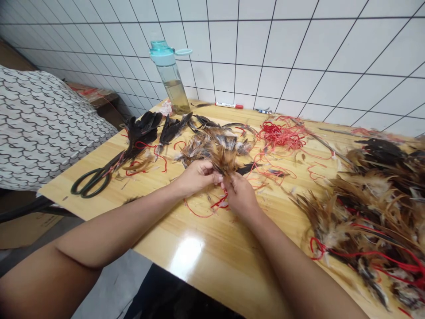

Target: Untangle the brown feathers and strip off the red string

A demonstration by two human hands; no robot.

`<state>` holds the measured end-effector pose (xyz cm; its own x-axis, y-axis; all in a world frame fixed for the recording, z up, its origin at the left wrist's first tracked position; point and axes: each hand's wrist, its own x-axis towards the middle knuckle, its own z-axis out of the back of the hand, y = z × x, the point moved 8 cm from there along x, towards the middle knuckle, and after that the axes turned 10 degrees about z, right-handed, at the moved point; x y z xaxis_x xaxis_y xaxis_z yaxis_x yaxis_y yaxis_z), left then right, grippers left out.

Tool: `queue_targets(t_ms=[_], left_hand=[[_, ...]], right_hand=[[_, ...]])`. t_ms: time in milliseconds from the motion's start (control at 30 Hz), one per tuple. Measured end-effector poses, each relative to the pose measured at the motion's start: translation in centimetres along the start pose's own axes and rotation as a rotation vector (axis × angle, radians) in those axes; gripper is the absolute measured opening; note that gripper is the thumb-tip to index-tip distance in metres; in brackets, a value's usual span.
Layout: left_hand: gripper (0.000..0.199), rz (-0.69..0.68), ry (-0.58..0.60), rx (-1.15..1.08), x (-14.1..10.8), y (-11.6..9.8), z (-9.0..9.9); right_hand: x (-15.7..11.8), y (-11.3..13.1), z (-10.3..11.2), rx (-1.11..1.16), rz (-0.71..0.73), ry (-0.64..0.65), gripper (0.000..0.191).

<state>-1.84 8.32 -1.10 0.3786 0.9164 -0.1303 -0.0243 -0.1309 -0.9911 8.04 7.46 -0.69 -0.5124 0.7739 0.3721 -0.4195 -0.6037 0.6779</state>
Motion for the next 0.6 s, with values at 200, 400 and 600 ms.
queue_targets(t_ms=[200,400,600], left_hand=[[0.007,-0.311,-0.229,0.416,-1.2,-2.4,0.1],[0.007,-0.343,-0.286,0.493,-1.6,-2.9,-0.3],[0.03,-0.082,-0.16,-0.038,-0.1,-0.5,0.9]], right_hand=[[-0.8,-0.5,-0.2,-0.236,-0.099,-0.001,0.019],[-1.1,0.1,-0.1,-0.312,-0.011,-0.053,0.02],[-0.7,1.1,0.7,-0.148,0.072,-0.113,0.024]])
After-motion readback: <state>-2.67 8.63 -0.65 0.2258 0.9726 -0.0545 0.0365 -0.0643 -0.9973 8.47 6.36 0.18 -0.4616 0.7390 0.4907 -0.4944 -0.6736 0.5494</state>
